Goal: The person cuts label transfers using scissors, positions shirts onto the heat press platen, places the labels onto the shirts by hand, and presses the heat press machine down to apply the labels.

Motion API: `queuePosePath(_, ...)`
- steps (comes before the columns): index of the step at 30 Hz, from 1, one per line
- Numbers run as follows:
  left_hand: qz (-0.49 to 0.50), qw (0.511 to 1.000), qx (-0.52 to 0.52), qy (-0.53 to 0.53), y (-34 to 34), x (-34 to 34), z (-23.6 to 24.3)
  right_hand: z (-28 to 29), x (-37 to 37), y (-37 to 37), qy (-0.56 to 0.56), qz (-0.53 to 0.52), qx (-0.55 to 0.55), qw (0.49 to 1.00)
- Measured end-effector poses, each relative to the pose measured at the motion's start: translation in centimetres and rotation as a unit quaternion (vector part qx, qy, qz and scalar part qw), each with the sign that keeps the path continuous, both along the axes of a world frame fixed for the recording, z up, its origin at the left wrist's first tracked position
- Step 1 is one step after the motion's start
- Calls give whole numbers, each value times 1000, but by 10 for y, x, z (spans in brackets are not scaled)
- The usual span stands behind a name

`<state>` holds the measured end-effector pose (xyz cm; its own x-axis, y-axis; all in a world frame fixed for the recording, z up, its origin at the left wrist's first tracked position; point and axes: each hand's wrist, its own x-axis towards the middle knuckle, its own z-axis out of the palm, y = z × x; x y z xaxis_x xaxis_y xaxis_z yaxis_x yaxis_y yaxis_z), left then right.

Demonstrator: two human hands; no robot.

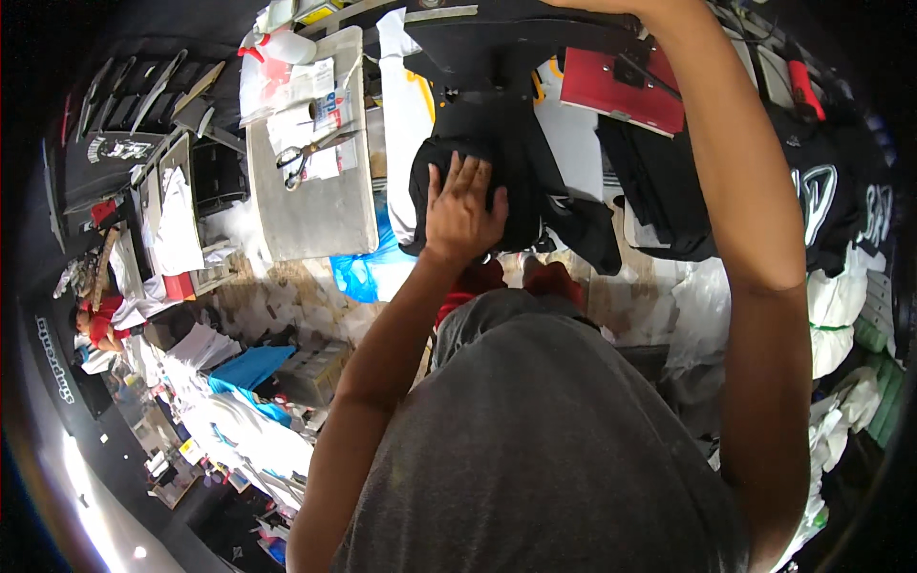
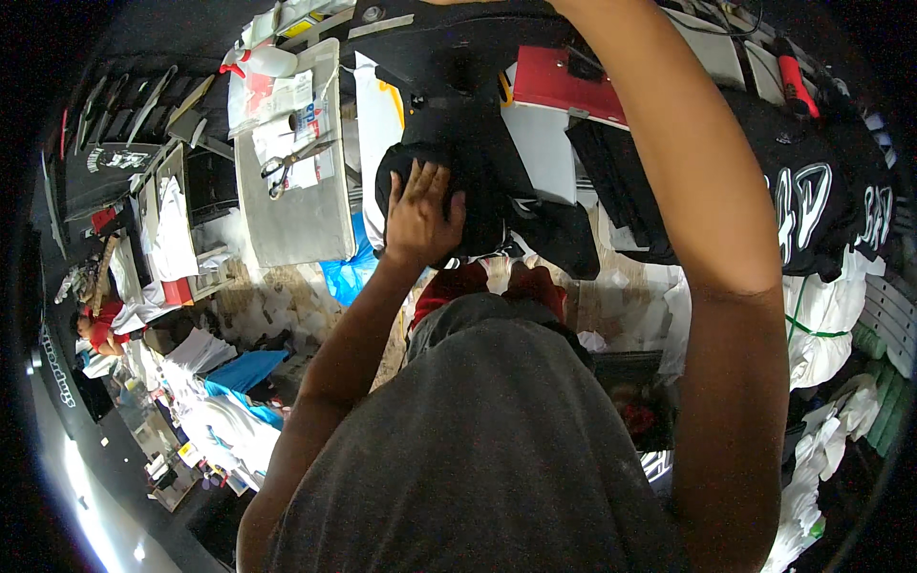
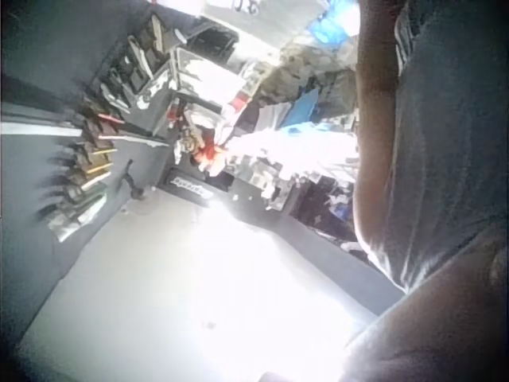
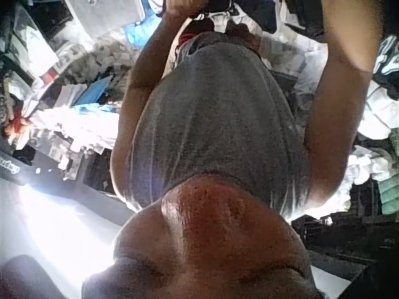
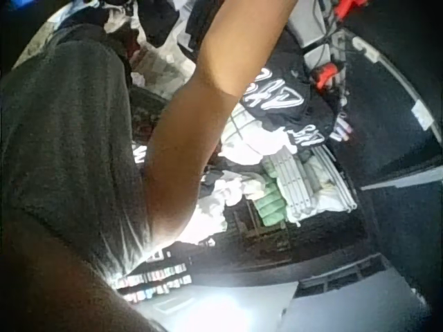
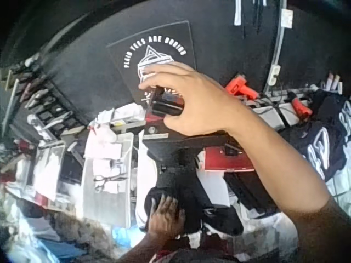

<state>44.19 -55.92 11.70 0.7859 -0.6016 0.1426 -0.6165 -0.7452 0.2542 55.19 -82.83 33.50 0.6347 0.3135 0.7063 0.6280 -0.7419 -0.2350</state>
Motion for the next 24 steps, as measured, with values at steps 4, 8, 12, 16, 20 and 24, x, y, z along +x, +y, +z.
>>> queuePosePath(4, -70, 993, -65, 72, 32, -29, 5, 7, -18, -12, 14, -47, -29, 998)
queuePosePath(8, 123, 975, -128, 133, 149, 25, -19, -4, -59, 31, -124, -129, 72, 981)
queuePosePath(12, 295, 943, -153, 7, 229, 72, 1, -79, -120, 60, 24, -115, 197, 973)
queuePosePath(16, 322, 941, -92, 44, 248, 43, 9, -180, -130, 91, 237, -149, 254, 926)
queuePosePath(20, 307, 942, -115, 64, 288, -13, -40, -229, -111, 116, 272, -200, 201, 920)
queuePosePath(24, 323, 928, -103, 154, 328, -76, -85, -242, -97, 123, 247, -276, 81, 925)
